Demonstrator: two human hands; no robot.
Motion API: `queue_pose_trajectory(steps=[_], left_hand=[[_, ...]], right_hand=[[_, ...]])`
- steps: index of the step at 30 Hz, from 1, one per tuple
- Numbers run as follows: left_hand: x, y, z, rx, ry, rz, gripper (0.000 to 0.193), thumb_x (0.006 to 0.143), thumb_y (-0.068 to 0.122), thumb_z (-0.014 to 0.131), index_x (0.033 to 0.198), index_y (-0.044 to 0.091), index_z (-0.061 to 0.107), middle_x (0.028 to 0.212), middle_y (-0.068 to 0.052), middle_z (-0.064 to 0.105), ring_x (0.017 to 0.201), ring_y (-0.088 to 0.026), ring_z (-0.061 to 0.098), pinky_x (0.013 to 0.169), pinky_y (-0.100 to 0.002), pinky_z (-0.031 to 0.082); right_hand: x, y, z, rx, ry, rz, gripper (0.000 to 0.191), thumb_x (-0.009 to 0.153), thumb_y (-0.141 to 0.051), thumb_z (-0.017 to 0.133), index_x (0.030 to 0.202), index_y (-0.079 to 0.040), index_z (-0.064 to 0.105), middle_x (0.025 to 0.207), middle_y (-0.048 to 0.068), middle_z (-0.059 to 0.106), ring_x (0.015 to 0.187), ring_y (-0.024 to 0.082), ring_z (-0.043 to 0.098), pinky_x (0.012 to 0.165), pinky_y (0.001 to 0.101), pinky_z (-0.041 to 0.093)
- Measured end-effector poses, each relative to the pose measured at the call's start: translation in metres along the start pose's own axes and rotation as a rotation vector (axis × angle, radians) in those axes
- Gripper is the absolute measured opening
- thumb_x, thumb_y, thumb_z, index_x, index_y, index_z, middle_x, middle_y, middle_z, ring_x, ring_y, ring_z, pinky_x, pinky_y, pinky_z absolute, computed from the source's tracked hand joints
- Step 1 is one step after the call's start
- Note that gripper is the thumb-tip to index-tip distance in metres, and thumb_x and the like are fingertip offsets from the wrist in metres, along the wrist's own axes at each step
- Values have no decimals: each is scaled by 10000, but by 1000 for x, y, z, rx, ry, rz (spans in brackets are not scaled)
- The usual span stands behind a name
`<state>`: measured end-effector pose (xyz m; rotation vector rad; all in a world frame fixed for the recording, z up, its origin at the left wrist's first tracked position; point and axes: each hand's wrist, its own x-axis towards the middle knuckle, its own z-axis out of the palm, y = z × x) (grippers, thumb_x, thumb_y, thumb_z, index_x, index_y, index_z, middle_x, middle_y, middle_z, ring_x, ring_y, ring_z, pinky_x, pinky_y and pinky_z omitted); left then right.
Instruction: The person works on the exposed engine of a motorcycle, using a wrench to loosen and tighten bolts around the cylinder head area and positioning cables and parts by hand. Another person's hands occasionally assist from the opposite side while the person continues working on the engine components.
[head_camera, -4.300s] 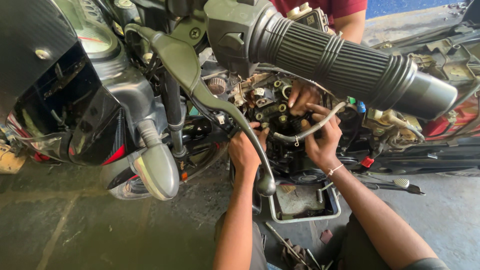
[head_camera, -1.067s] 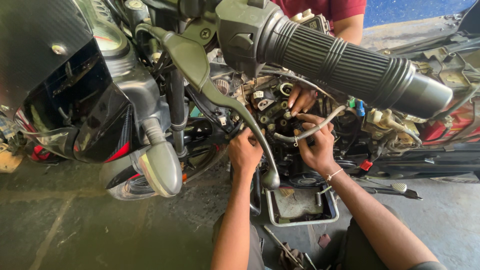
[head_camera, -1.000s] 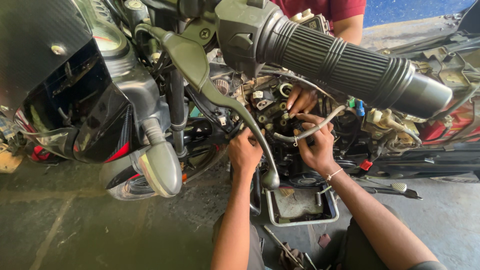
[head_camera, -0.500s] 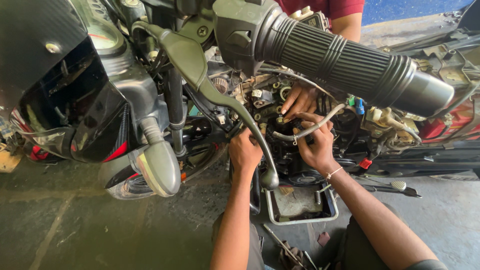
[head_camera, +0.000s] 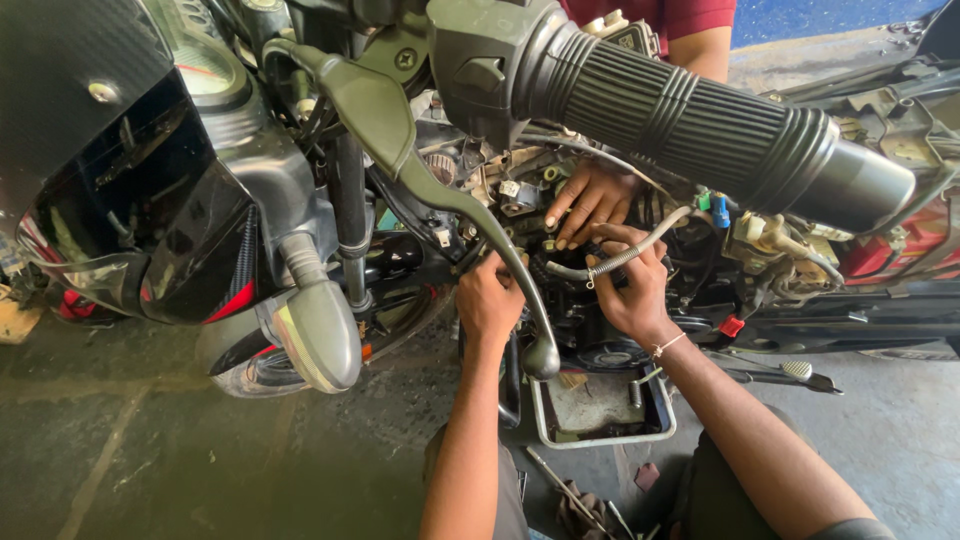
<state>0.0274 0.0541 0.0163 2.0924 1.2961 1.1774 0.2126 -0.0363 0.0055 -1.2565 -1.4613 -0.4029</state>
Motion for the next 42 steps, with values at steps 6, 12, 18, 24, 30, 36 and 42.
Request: queue_pose_trajectory(steps=[6, 12, 18, 24, 30, 36, 42], left_hand=[[2, 2, -2, -2, -11, 5, 214, 886, 338, 748, 911, 126, 737, 657, -48, 723, 616, -255, 735, 579, -380, 536], [1, 1, -2, -1, -12, 6, 179, 877, 297, 737, 880, 118, 726, 662, -45, 731, 622, -250, 741, 581, -373, 540], [1, 0, -2, -40, -2, 29, 169, 889, 272, 734, 876, 105, 718, 707, -25, 743, 623, -232, 744, 573, -365, 540], [1, -2, -1, 10, -30, -16, 201, 899, 307, 748, 871, 109, 726, 677, -43, 731, 620, -231, 742, 577, -362, 539], [1, -2, -2, -16, -30, -1, 175, 892, 278, 742, 880, 104, 725, 695, -35, 742, 629, -222, 744, 585, -355, 542], [2, 1, -4, -7, -23, -15, 161, 887, 276, 740, 902, 116, 731, 691, -22, 737, 611, -222, 735, 562, -366, 524], [2, -2, -2, 14, -4, 14, 142, 879, 257, 740, 901, 117, 732, 699, -39, 741, 624, -239, 739, 575, -372, 541]], right_hand=[[1, 0, 0, 15, 14, -10, 242, 869, -25, 772, 1031, -41, 593, 1299, 123, 687, 1205, 305, 654, 1031, 431, 411], [-1, 0, 0, 1, 2, -8, 242, 865, -28, 775, 1027, -44, 595, 1299, 124, 686, 1206, 307, 650, 1024, 431, 408], [0, -1, 0, -5, -1, -8, 241, 863, -28, 776, 1026, -44, 599, 1299, 118, 686, 1214, 305, 648, 1029, 433, 405], [-1, 0, 0, 3, -10, -13, 244, 862, -28, 774, 1027, -40, 594, 1297, 120, 686, 1204, 308, 646, 1017, 432, 402], [-1, 0, 0, 1, -7, -22, 247, 863, -27, 770, 1038, -41, 597, 1305, 121, 682, 1204, 304, 646, 1023, 435, 404], [0, 0, 1, -6, -14, -22, 239, 869, -31, 775, 1028, -48, 598, 1298, 117, 681, 1202, 302, 647, 1022, 432, 402], [-1, 1, 1, 0, -10, -24, 251, 851, -21, 775, 1036, -39, 606, 1292, 120, 684, 1194, 305, 650, 1021, 424, 404]])
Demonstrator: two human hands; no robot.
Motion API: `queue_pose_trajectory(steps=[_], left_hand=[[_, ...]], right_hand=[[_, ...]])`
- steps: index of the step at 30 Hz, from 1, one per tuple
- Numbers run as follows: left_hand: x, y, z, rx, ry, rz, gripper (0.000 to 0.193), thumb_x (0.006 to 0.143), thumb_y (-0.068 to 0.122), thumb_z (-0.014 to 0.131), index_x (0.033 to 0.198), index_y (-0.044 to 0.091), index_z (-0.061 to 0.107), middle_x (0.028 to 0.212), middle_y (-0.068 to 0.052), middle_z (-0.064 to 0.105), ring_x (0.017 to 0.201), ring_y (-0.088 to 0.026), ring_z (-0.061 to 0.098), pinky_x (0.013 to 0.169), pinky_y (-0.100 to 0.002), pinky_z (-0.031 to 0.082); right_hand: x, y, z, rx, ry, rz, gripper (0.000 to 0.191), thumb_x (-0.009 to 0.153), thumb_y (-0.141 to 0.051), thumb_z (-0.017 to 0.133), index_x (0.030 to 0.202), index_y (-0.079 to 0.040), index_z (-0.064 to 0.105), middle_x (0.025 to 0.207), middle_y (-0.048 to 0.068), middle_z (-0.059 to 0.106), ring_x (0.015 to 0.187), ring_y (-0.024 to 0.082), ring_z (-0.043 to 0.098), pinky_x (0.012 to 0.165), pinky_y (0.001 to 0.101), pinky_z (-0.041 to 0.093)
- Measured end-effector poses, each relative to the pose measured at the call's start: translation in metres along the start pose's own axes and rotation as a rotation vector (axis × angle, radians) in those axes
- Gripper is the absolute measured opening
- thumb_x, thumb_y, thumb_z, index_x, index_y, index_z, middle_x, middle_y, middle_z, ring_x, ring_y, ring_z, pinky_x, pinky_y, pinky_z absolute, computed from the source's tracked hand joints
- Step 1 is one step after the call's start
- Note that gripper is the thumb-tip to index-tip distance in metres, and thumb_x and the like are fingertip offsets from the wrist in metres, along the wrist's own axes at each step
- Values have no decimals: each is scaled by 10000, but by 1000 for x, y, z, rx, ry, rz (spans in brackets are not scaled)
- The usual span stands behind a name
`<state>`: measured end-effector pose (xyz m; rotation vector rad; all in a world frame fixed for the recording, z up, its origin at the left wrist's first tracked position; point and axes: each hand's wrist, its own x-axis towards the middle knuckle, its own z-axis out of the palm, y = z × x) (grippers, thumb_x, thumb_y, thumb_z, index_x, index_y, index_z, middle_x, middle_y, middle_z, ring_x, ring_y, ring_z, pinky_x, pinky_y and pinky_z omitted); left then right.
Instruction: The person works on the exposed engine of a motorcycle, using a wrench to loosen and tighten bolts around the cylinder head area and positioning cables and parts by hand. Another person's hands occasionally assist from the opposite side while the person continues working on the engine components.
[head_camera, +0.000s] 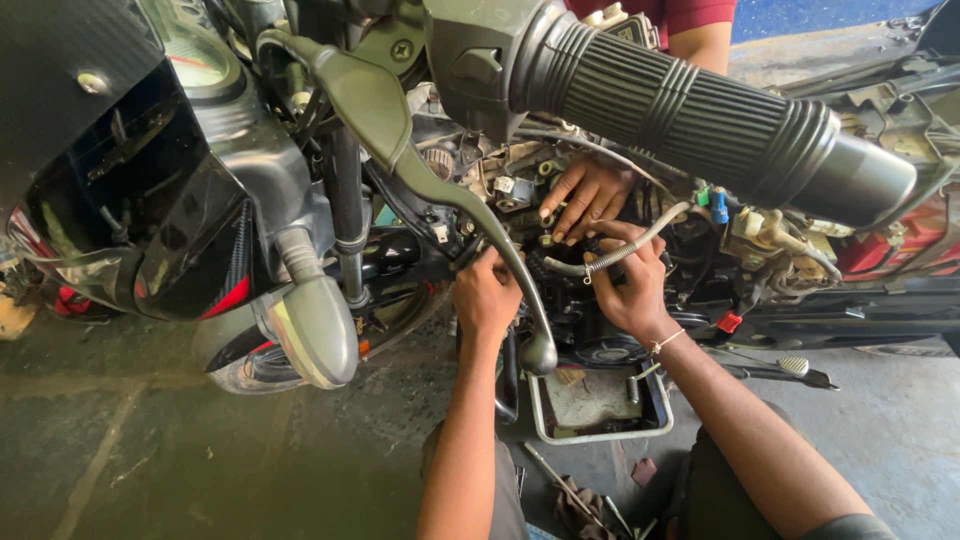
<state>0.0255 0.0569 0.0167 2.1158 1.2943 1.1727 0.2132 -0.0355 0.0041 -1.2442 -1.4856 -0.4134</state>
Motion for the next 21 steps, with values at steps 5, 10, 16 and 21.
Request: queue_pose_trajectory(steps=[5, 10, 16, 21], left_hand=[[0, -2, 1, 15, 1, -1, 163, 881, 272, 744, 893, 111, 717, 723, -46, 751, 635, -251, 744, 579, -383, 551], [-1, -1, 1, 10, 6, 22, 130, 870, 236, 733, 884, 109, 708, 718, -23, 757, 638, -237, 752, 595, -374, 564], [-2, -1, -1, 15, -4, 22, 128, 855, 198, 727, 955, 117, 727, 712, -20, 751, 625, -238, 746, 591, -376, 569], [-1, -3, -1, 13, -10, 37, 178, 867, 150, 695, 1032, 121, 754, 723, -66, 750, 648, -268, 747, 607, -390, 569]], right_hand=[[-1, -1, 0, 10, 5, -3, 249, 852, -18, 774, 1037, -38, 609, 1294, 119, 687, 1197, 305, 649, 1021, 419, 408], [-1, -2, -2, -4, -6, -6, 245, 849, -23, 773, 1030, -42, 609, 1297, 119, 687, 1201, 306, 646, 1021, 429, 407], [-1, -3, -2, -7, -6, -7, 252, 840, -14, 766, 1036, -40, 608, 1305, 119, 681, 1206, 312, 643, 1025, 435, 407], [-1, -2, 0, 1, -8, -4, 262, 830, -9, 764, 1042, -39, 613, 1303, 117, 684, 1206, 309, 644, 1023, 436, 404]])
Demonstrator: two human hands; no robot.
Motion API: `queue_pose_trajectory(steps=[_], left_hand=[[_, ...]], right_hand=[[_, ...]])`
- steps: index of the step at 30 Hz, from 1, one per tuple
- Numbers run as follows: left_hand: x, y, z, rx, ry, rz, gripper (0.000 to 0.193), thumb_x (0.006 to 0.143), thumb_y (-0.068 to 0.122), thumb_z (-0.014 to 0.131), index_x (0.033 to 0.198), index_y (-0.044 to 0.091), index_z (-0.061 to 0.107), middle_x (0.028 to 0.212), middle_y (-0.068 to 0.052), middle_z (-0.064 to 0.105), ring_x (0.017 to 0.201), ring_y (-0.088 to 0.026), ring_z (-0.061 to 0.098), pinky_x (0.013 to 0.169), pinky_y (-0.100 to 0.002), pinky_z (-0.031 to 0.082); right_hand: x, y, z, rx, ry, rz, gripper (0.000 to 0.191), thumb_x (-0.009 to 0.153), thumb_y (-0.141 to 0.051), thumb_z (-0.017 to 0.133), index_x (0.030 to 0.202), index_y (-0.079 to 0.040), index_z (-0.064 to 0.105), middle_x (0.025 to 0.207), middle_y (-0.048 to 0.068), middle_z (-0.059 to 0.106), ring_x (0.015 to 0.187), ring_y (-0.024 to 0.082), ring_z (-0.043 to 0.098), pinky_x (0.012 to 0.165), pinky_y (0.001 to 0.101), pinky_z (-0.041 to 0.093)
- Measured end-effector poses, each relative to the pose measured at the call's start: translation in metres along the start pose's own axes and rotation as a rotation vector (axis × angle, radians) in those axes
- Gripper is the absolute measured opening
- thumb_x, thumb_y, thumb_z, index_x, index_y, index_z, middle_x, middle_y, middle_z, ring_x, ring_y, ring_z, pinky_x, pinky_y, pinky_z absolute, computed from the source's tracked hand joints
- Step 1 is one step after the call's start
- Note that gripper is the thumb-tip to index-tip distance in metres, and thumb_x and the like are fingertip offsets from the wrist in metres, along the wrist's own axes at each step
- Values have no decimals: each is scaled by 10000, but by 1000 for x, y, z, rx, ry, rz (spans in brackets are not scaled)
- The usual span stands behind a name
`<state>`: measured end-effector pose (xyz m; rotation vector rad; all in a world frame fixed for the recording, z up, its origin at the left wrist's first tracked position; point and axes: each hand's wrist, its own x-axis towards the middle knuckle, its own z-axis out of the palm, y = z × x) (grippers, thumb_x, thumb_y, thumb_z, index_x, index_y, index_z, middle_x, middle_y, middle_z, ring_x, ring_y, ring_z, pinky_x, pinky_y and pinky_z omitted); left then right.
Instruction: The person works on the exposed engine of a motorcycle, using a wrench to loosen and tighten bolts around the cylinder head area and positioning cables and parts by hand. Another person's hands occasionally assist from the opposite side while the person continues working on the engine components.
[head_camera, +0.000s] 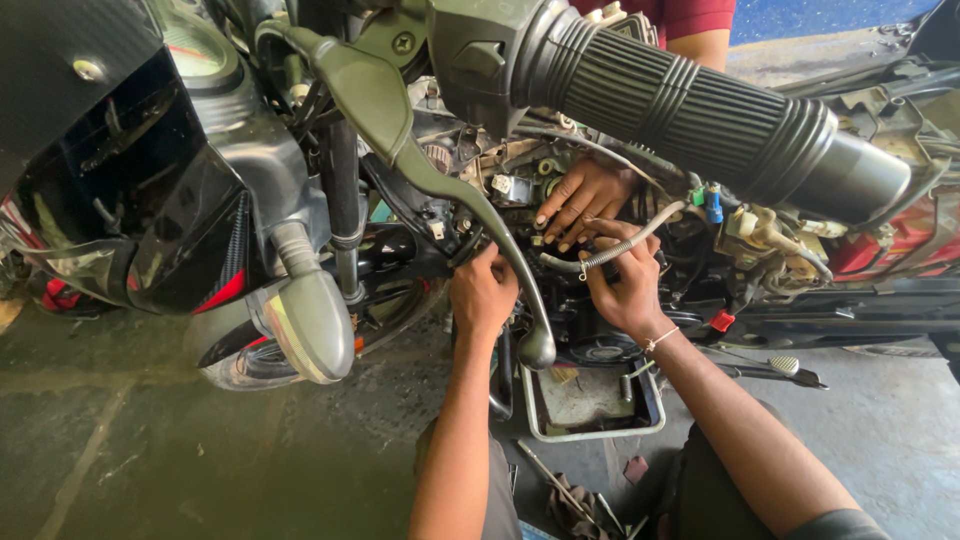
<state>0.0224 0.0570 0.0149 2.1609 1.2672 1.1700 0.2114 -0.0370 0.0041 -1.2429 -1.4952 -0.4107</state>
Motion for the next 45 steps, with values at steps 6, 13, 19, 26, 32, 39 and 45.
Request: queue_pose_trajectory(steps=[6, 13, 19, 26, 32, 39, 45], left_hand=[[-1, -2, 1, -9, -30, 4, 330, 868, 131, 672, 1191, 147, 740, 749, -114, 746, 676, -303, 745, 613, -405, 564], [-1, -1, -1, 29, -104, -14, 441, 890, 144, 649, 1330, 163, 671, 774, -130, 747, 702, -319, 749, 646, -427, 572], [-1, 0, -2, 20, -145, -36, 502, 900, 186, 648, 1399, 164, 610, 826, -85, 782, 735, -314, 760, 684, -434, 584], [-3, 2, -3, 7, -136, 0, 520, 908, 188, 649, 1420, 124, 585, 849, -100, 778, 766, -348, 754, 695, -455, 577], [-4, 4, -5, -3, -158, 0, 449, 943, 188, 625, 1385, 109, 619, 811, -155, 752, 763, -351, 753, 685, -458, 575], [-9, 5, -7, -117, -29, 150, 324, 967, 189, 610, 1257, 102, 726, 754, -116, 746, 677, -275, 755, 604, -382, 564], [-8, 7, -5, -126, 63, 122, 201, 910, 261, 721, 960, 78, 789, 620, -54, 707, 563, -199, 717, 537, -311, 516]], right_hand=[[-2, 1, -1, -5, -7, 1, 271, 832, 2, 760, 1062, -38, 621, 1303, 117, 682, 1217, 311, 636, 1034, 434, 404], [-3, 2, -1, 0, -13, -2, 312, 796, 29, 734, 1081, -39, 630, 1309, 118, 682, 1224, 307, 635, 1041, 431, 405], [-2, 1, 1, -3, -8, 0, 304, 805, 29, 745, 1079, -45, 635, 1309, 110, 682, 1228, 305, 634, 1041, 431, 404], [-2, 1, 1, -8, -3, 1, 263, 839, 10, 761, 1066, -56, 644, 1287, 107, 690, 1225, 301, 635, 1033, 434, 399], [1, 0, 0, -20, 29, -10, 251, 855, -13, 780, 1060, -49, 639, 1286, 122, 688, 1223, 321, 633, 1043, 448, 410], [1, -1, -3, 13, 45, 19, 227, 856, -6, 786, 1033, -48, 651, 1264, 135, 691, 1204, 317, 647, 1048, 446, 414], [2, 1, -5, 23, 76, 36, 212, 856, -1, 777, 1015, -39, 641, 1288, 141, 685, 1212, 331, 637, 1040, 440, 443]])
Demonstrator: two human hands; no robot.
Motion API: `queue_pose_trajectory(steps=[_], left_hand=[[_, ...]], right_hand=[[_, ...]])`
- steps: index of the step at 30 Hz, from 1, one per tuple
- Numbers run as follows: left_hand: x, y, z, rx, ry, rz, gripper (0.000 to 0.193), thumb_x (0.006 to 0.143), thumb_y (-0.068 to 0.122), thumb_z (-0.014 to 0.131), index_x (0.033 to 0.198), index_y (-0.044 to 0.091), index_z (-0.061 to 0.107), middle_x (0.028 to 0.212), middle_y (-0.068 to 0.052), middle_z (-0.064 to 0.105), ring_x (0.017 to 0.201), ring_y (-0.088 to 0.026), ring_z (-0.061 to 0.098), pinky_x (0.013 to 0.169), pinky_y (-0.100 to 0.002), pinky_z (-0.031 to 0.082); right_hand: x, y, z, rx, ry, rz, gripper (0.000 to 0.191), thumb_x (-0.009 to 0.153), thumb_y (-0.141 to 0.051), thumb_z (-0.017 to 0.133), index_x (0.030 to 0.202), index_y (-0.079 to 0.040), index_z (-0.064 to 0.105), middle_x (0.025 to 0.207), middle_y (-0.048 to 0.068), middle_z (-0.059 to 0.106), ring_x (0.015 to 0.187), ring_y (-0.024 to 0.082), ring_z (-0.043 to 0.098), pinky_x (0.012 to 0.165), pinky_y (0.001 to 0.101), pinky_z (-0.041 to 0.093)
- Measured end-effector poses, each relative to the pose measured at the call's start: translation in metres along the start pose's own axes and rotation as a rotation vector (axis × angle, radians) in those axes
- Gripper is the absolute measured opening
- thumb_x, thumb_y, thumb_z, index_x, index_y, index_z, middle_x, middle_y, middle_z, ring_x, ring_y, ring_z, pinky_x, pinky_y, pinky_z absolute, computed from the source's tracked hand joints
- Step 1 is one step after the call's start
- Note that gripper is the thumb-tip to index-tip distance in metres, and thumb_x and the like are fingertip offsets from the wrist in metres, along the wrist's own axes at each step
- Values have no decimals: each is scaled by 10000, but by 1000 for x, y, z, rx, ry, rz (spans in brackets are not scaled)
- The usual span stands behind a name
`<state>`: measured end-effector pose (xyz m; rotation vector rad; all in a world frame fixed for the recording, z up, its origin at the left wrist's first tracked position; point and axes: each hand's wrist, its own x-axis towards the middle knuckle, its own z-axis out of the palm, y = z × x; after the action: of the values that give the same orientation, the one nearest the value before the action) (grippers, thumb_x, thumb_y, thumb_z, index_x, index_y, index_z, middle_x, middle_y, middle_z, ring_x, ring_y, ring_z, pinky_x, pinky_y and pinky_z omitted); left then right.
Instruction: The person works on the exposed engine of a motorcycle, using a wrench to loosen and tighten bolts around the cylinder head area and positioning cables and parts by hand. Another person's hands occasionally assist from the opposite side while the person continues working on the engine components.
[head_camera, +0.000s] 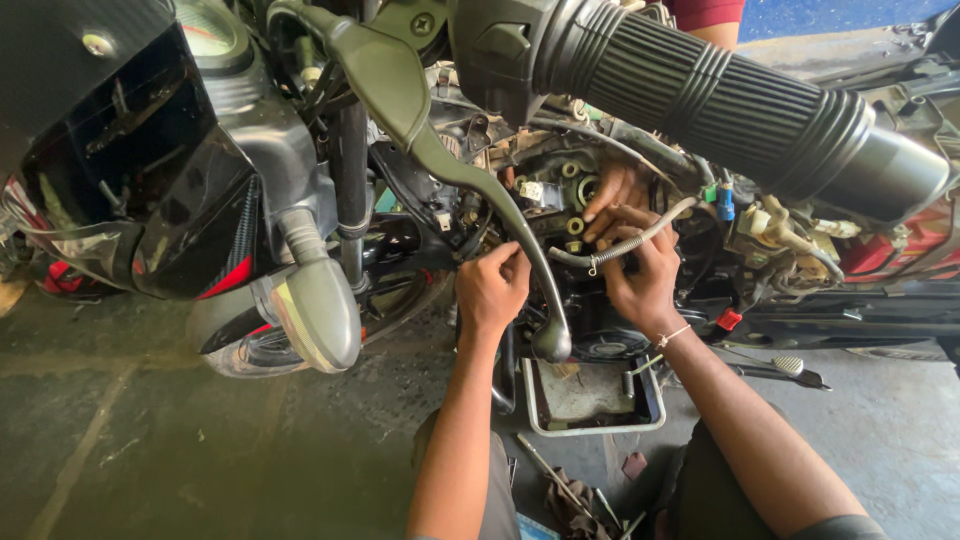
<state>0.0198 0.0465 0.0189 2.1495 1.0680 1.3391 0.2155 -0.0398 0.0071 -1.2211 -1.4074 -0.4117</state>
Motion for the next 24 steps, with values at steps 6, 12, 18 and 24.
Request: queue_pose_trajectory(steps=[6, 12, 18, 24], left_hand=[[0, 0, 2, -26, 23, -41, 200, 904, 276, 745, 887, 79, 775, 603, -40, 695, 542, -189, 714, 517, -308, 507], [-1, -3, 4, -20, 38, -57, 176, 888, 258, 758, 880, 83, 778, 623, -35, 709, 565, -177, 724, 535, -297, 523], [-3, -7, 6, -46, 82, -17, 155, 867, 252, 801, 901, 105, 769, 664, -3, 730, 591, -155, 748, 559, -275, 552], [12, -7, 9, -27, 165, 163, 501, 796, 221, 827, 1224, 66, 615, 1116, -125, 680, 1070, -298, 615, 868, -400, 512]], right_hand=[[0, -1, -1, 3, -13, 11, 248, 858, -13, 783, 1025, -19, 599, 1314, 149, 676, 1190, 326, 644, 990, 421, 438], [1, -3, 1, -22, -34, -8, 256, 846, -20, 790, 1004, -32, 589, 1310, 151, 678, 1196, 332, 642, 1003, 432, 433], [-5, 4, 3, -4, -33, 18, 260, 856, -21, 787, 1012, -25, 580, 1309, 153, 683, 1196, 333, 646, 985, 441, 431], [-12, 17, 10, -47, -17, 33, 280, 805, -17, 784, 1060, -31, 670, 1125, 158, 669, 1092, 373, 627, 953, 468, 456]])
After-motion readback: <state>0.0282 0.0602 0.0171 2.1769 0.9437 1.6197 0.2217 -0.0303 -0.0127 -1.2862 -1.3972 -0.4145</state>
